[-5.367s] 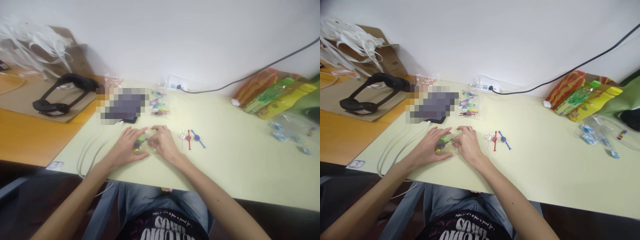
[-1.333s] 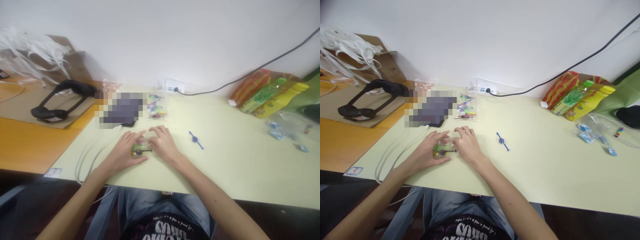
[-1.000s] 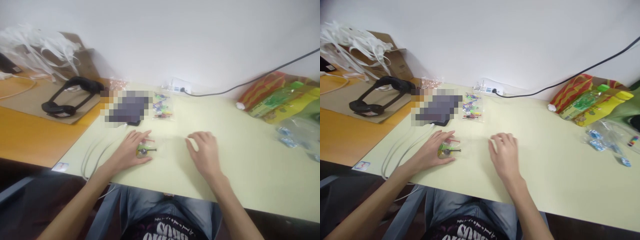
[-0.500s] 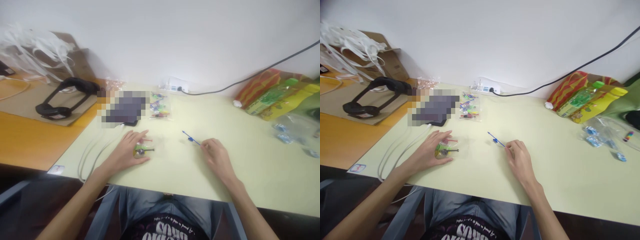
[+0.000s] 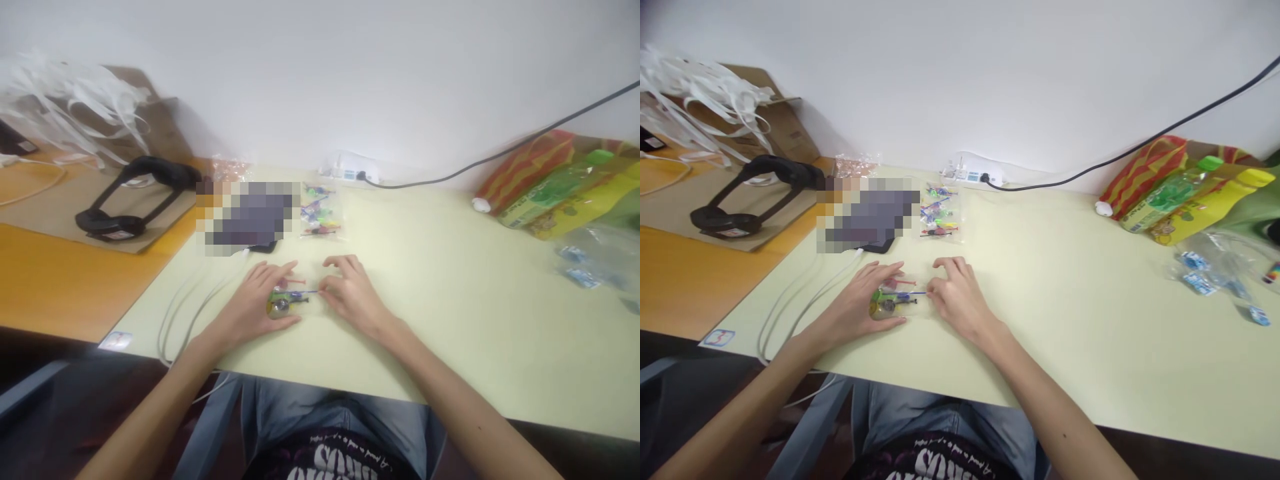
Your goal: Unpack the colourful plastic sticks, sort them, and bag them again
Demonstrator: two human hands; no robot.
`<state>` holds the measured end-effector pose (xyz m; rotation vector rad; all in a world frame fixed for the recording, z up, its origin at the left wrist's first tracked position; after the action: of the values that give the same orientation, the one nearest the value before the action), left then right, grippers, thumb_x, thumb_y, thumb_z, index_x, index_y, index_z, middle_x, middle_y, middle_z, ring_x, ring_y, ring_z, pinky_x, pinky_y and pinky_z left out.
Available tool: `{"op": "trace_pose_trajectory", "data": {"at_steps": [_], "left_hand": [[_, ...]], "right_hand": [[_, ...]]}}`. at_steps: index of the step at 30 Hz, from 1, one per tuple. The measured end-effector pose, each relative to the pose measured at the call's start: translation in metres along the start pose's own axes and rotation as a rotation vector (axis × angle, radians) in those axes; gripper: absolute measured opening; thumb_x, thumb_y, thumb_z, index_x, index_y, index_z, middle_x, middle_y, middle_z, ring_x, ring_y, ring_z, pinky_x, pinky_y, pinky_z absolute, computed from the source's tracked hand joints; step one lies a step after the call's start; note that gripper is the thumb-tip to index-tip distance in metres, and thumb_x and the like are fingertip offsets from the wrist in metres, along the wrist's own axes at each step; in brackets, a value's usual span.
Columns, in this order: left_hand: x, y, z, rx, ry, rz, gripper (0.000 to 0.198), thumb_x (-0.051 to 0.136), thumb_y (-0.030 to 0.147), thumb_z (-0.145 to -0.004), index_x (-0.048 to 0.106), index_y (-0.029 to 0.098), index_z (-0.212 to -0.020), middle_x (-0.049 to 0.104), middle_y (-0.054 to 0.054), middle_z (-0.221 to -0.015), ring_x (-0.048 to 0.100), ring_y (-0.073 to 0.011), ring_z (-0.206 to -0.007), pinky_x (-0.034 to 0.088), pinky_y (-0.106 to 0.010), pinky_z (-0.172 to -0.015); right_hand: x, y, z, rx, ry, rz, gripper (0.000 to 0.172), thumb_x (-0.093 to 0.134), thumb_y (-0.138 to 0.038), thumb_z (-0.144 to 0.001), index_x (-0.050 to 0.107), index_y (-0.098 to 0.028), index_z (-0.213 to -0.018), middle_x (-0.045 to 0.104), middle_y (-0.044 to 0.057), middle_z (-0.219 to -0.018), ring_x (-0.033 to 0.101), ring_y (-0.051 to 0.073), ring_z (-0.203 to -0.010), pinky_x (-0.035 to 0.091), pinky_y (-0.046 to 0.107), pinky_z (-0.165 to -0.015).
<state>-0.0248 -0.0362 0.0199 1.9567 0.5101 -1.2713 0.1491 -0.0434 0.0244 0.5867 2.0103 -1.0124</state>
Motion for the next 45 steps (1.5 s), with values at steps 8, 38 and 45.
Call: {"op": "trace_pose_trajectory", "data": {"at_steps": [8,38,45], "left_hand": [[-0.001,0.0,0.001,-0.004,-0.003,0.029,0.089,0.076,0.046,-0.083,0.03,0.025,-0.156,0.065,-0.009,-0.13,0.059,-0.0291,-0.119,0.033,-0.052,-0.117],[0.029,0.037,-0.121,-0.235,0.037,1.059,0.05,0.065,0.054,-0.092,0.07,0.017,-0.125,0.075,-0.012,-0.117,0.071,-0.029,-0.111,0.057,-0.046,-0.1],[0.027,0.044,-0.152,-0.158,0.281,1.092,0.034,0.069,0.047,-0.091,0.081,0.017,-0.1,0.08,-0.009,-0.097,0.075,-0.025,-0.091,0.062,-0.041,-0.088]], "right_hand": [[0.0,0.036,0.009,0.225,0.106,-0.443,0.015,0.068,-0.034,-0.095,0.076,-0.023,-0.097,0.065,0.01,-0.122,0.059,0.024,-0.115,0.049,0.044,-0.102],[-0.156,0.037,0.002,-0.056,0.127,-0.251,0.021,0.056,-0.023,-0.099,0.077,-0.026,-0.093,0.077,0.005,-0.111,0.073,0.023,-0.103,0.056,0.041,-0.095],[-0.163,0.082,0.012,0.101,0.285,-0.298,0.017,0.061,-0.034,-0.096,0.072,-0.023,-0.09,0.076,0.008,-0.104,0.072,0.024,-0.101,0.056,0.04,-0.092]]}}
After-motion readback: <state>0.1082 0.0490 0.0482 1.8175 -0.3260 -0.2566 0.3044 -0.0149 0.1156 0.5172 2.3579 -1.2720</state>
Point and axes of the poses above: each hand's wrist, its own z-axis away from the middle knuckle, its own x-axis out of the palm, y = z × x, the point moved 8 cm from there along -z, towards the middle knuckle
